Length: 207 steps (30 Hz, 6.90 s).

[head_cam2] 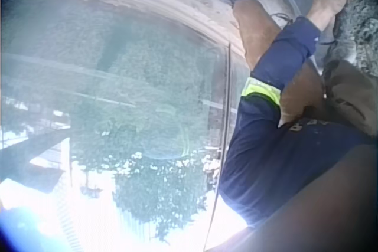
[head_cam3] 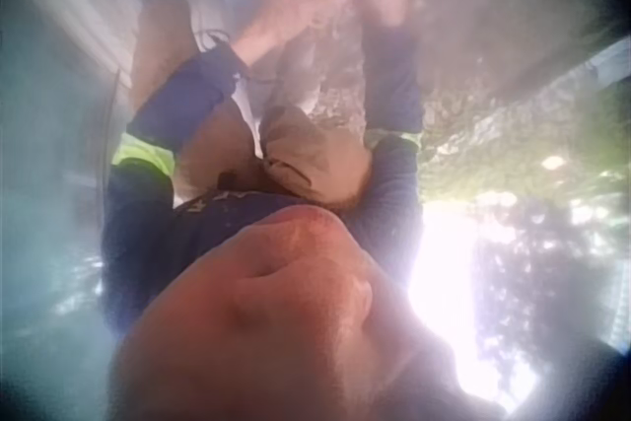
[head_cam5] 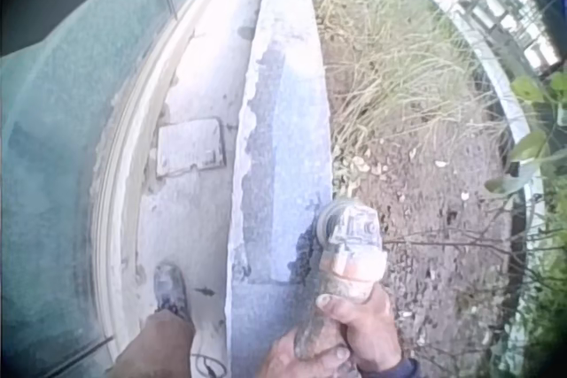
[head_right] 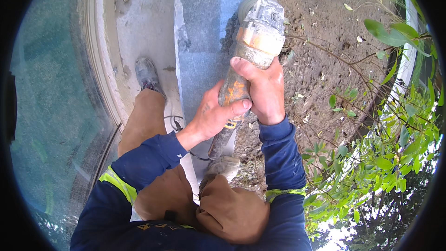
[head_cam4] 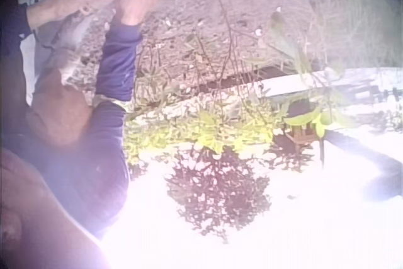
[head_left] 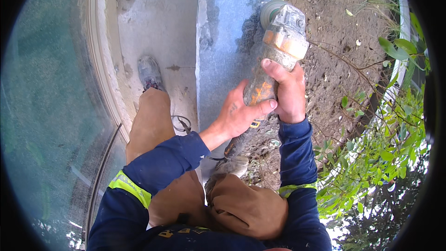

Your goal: The person uses an angle grinder to smooth a concrete curb edge. They hold the tool with both hands and move it steadily along the vertical face of the curb, generating dust as the surface is ground down.

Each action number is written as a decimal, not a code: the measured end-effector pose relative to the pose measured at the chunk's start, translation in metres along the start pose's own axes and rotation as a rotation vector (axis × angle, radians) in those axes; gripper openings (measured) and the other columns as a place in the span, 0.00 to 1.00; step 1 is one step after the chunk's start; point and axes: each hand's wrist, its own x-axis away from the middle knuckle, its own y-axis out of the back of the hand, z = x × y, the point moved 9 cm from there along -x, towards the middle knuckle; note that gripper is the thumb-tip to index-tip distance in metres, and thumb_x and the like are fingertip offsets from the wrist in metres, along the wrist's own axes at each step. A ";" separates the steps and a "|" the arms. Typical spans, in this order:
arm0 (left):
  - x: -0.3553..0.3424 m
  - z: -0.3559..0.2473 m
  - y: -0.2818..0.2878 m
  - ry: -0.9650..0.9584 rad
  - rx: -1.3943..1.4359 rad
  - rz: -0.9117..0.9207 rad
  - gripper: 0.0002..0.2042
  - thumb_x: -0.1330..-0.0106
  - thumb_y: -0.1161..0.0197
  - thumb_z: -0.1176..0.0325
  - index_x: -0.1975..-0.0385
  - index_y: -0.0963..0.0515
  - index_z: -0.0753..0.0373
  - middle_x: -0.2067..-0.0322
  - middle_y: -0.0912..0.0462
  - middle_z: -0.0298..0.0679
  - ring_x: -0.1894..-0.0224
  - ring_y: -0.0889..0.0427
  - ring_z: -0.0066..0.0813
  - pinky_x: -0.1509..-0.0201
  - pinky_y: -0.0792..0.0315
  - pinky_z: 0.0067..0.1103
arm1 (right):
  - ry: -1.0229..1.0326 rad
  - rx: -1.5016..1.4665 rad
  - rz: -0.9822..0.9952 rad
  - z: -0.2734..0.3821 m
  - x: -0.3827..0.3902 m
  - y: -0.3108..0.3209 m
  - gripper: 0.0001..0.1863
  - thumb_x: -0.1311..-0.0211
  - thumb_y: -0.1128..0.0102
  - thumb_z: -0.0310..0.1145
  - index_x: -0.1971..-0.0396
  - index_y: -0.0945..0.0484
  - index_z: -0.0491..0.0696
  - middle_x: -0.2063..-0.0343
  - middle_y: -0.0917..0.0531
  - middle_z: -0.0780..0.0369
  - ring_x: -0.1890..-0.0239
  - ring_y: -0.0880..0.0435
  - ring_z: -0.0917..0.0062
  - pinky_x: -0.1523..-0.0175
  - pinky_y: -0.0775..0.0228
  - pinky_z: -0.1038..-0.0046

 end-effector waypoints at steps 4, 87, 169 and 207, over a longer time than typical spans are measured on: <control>-0.002 0.002 -0.001 -0.006 -0.020 0.042 0.32 0.37 0.27 0.56 0.39 0.29 0.71 0.53 0.17 0.40 0.54 0.18 0.25 0.48 0.23 0.25 | -0.013 -0.001 -0.016 0.000 -0.001 0.001 0.24 0.38 0.36 0.30 0.43 0.26 0.39 0.56 0.16 0.59 0.58 0.16 0.74 0.51 0.22 0.69; 0.017 -0.005 0.005 -0.008 -0.098 -0.089 0.28 0.34 0.28 0.58 0.43 0.28 0.70 0.57 0.17 0.39 0.57 0.18 0.23 0.53 0.22 0.24 | -0.050 -0.035 0.105 -0.006 0.002 -0.016 0.24 0.37 0.36 0.34 0.45 0.26 0.37 0.61 0.16 0.57 0.63 0.14 0.72 0.57 0.19 0.68; 0.040 0.014 -0.002 0.021 0.000 -0.088 0.31 0.36 0.26 0.62 0.40 0.33 0.72 0.50 0.18 0.44 0.50 0.18 0.27 0.47 0.22 0.26 | -0.115 -0.005 0.102 -0.021 0.030 -0.006 0.26 0.39 0.35 0.34 0.43 0.27 0.37 0.58 0.16 0.55 0.60 0.13 0.69 0.56 0.17 0.67; 0.053 0.028 0.006 0.018 -0.076 -0.079 0.32 0.37 0.25 0.57 0.43 0.30 0.74 0.57 0.16 0.46 0.57 0.15 0.28 0.52 0.20 0.26 | -0.093 -0.058 0.037 -0.042 0.045 0.000 0.23 0.35 0.38 0.32 0.43 0.27 0.37 0.56 0.16 0.55 0.60 0.13 0.68 0.57 0.16 0.65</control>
